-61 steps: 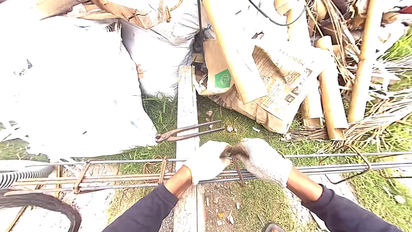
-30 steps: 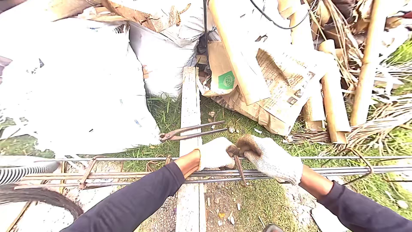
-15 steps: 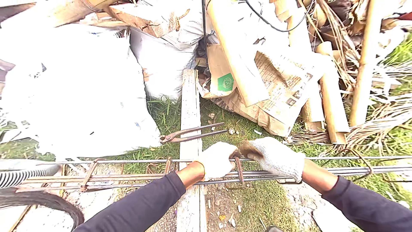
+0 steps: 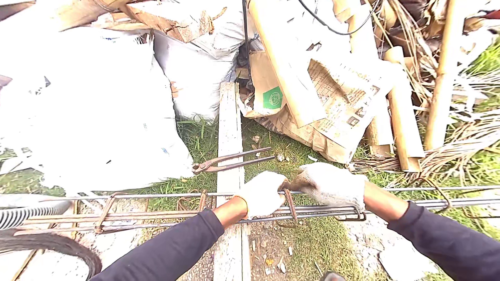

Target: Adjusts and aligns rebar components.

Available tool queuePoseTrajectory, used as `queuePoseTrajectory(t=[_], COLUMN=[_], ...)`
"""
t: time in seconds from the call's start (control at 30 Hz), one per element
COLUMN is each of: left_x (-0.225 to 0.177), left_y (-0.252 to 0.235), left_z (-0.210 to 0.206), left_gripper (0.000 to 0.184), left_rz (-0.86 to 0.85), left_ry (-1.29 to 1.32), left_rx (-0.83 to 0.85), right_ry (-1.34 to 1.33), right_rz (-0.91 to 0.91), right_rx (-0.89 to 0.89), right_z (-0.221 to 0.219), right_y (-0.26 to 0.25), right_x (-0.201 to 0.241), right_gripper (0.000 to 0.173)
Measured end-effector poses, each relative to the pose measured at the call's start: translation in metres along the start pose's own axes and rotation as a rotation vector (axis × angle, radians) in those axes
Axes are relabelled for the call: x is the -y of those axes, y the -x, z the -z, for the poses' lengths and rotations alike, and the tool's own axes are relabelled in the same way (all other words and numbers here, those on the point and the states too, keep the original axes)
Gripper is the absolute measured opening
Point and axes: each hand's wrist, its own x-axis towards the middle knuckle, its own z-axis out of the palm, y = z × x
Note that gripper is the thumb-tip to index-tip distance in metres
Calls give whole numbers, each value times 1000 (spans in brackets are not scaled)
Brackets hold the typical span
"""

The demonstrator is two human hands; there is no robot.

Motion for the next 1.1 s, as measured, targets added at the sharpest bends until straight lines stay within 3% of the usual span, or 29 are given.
queuePoseTrajectory(t=[0.4,0.8,1.1], left_x=[3,7,11], left_y=[-2,-4,-7], left_z=[-1,2,8], left_gripper=[19,12,14], left_rz=[4,0,-57], left_ry=[30,182,221], left_rx=[-14,16,79], right_ry=[-139,-202,-62], right_rz=[-16,-19,-55], right_rx=[38,-123,-78], right_z=[12,-24,-28], right_y=[-2,-13,-15], right_x=[6,10,19], right_gripper=[12,19,25])
